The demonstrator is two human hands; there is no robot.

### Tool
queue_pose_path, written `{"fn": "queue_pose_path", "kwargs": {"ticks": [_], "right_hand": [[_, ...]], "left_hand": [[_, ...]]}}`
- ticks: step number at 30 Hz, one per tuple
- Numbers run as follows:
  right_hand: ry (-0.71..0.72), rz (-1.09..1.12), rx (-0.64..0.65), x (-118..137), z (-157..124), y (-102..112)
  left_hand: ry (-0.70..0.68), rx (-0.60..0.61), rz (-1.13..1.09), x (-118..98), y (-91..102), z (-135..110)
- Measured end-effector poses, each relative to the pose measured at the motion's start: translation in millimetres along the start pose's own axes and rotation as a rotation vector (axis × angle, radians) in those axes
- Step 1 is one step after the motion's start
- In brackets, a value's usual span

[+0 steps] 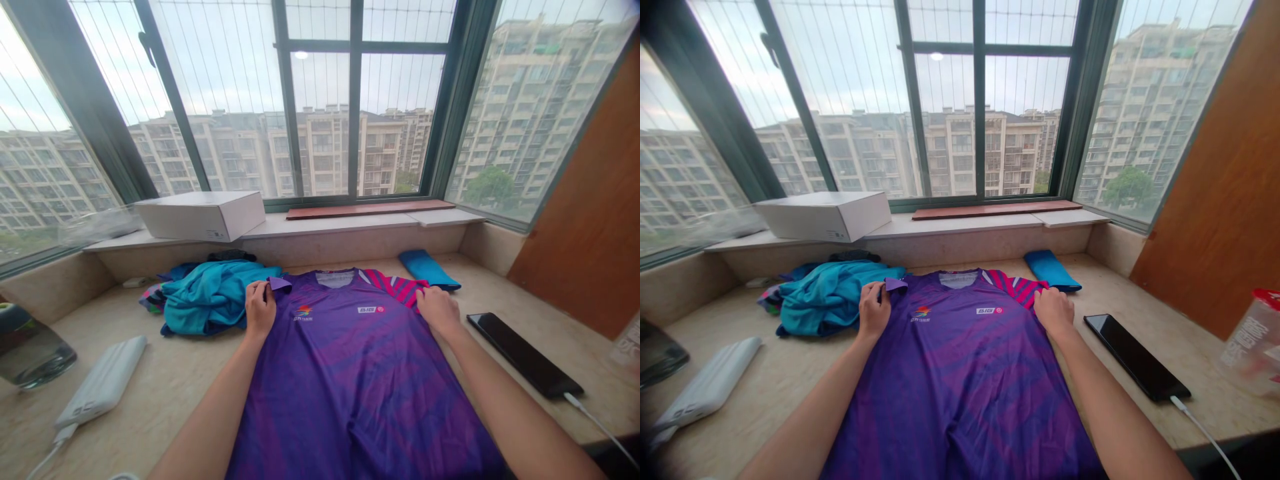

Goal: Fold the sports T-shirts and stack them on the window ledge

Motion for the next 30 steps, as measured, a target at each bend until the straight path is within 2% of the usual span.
{"fn": "queue_pose_path", "kwargs": {"ticks": [2,4,6,7,8,9,11,15,19,22,24,26,28,30], "right_hand": [[0.063,0.084,-0.136,7.7,-4.9,9.5],[0.294,0.21,-0.225,24.7,-12.1,15.6],[0.635,0.32,-0.158,47.3,-21.7,13.2],[0.768,0.365,-0.098,56.0,-26.5,10.1],[0.843,0.407,-0.053,61.1,-29.4,7.1],[0.857,0.442,-0.034,62.8,-29.9,4.5],[0.779,0.467,-0.051,60.1,-26.3,-1.1],[0.703,0.305,0.024,61.9,-21.6,-20.5],[0.757,0.206,0.049,75.1,-27.1,-30.7],[0.839,0.247,0.049,87.0,-33.1,-31.4],[0.869,0.331,0.074,91.4,-34.1,-31.0],[0.82,0.48,0.08,88.8,-29.5,-29.1],[0.648,0.736,0.014,74.6,-18.6,-24.5],[0.442,0.986,-0.091,54.1,-8.0,-21.4]], "left_hand": [[-0.047,0.128,-0.013,-2.3,-8.1,-1.6],[-0.101,0.259,-0.018,-5.2,-20.9,-5.5],[-0.14,0.37,-0.01,-7.0,-35.0,-11.1],[-0.152,0.409,-0.002,-7.3,-41.0,-13.9],[-0.155,0.439,0.014,-7.0,-46.1,-16.5],[-0.152,0.463,0.042,-6.0,-50.1,-18.7],[-0.13,0.509,0.121,-2.9,-55.8,-22.0],[-0.132,0.559,0.215,0.6,-58.2,-24.0],[-0.228,0.512,0.169,-6.6,-53.3,-21.8],[-0.229,0.441,0.147,-12.2,-45.6,-18.9],[-0.194,0.352,0.138,-14.9,-36.4,-17.0],[-0.136,0.245,0.134,-15.5,-25.0,-15.7],[-0.077,0.157,0.133,-14.2,-14.9,-15.4],[-0.044,0.133,0.104,-12.3,-9.6,-15.3]]}}
Point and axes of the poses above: each hand's wrist, its own z-axis towards the middle knuckle, its own y-axis out of the back of the hand, x = y × z, the point moved 6 cm from there along z, towards the middle knuckle, and after that the axes turned 11 degrees about x, right-handed, at the moved point
